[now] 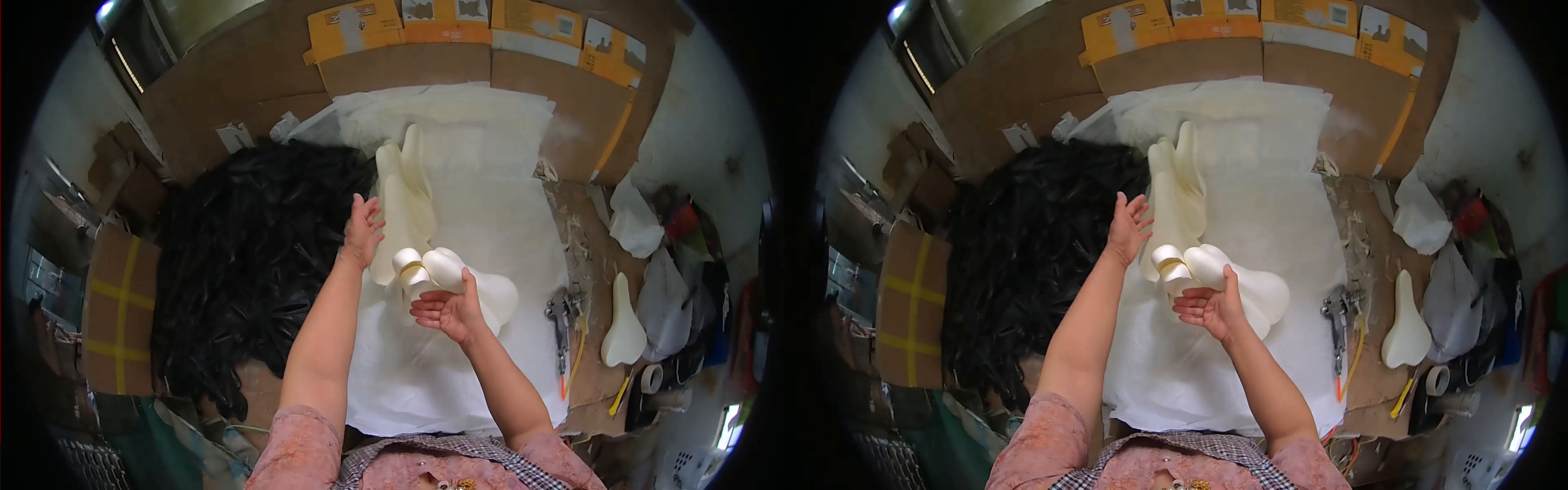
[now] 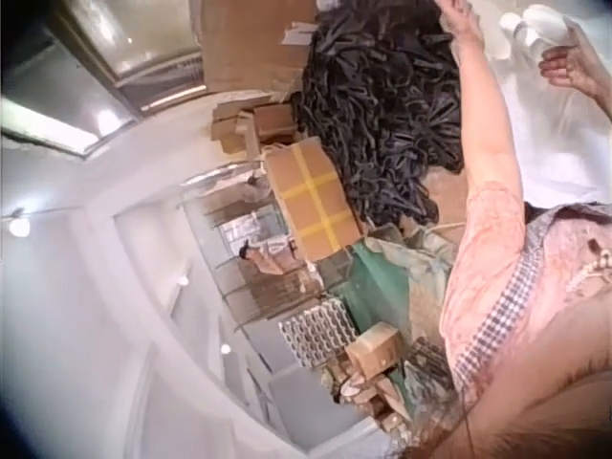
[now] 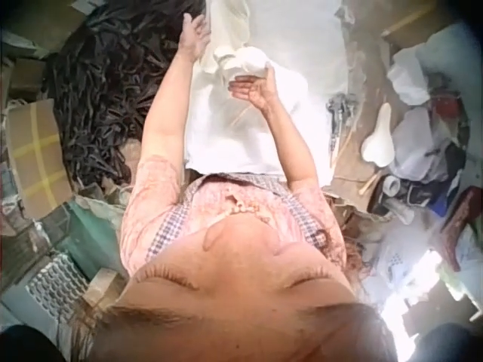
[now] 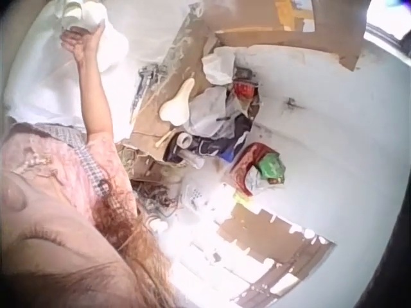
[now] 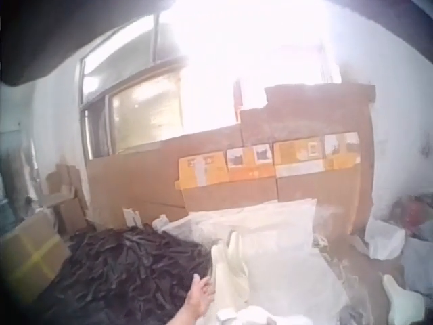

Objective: Sort, organize, and pack white foam padding parts into bags and boxes at a factory workstation.

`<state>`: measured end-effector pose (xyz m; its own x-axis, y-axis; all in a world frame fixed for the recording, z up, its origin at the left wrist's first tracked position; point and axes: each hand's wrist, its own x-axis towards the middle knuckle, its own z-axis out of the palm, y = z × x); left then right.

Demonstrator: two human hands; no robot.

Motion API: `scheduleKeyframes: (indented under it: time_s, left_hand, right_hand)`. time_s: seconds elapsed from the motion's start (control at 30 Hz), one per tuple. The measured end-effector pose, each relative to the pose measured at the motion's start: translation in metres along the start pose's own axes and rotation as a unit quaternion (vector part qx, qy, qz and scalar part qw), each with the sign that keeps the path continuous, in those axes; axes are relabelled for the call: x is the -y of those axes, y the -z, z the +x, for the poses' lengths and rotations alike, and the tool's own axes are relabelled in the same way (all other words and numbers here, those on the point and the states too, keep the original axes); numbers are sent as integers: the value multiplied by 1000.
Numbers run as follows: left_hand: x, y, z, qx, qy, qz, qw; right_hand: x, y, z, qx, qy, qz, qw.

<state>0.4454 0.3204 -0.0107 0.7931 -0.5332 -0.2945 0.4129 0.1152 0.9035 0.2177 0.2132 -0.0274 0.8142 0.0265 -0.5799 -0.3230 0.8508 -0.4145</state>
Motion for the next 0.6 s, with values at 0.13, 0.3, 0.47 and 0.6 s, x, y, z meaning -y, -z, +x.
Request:
scheduleKeyframes:
  time_s: [0.13, 0.3, 0.47, 0.6]
  left_hand:
    - [2, -22, -5, -9, -85, -14, 996]
    - [35, -20, -91, -8, -332, 82, 940]
    - [107, -22, -95, -136, -228, 210, 941]
    - [97, -1, -73, -164, -135, 237, 948]
  right_hand:
    - [33, 6, -14, 76, 39, 22, 996]
    - [81, 14, -11, 144, 100, 53, 983]
    - [153, 64, 54, -201, 517, -588, 589]
    - [181, 90, 69, -292, 219, -798, 479]
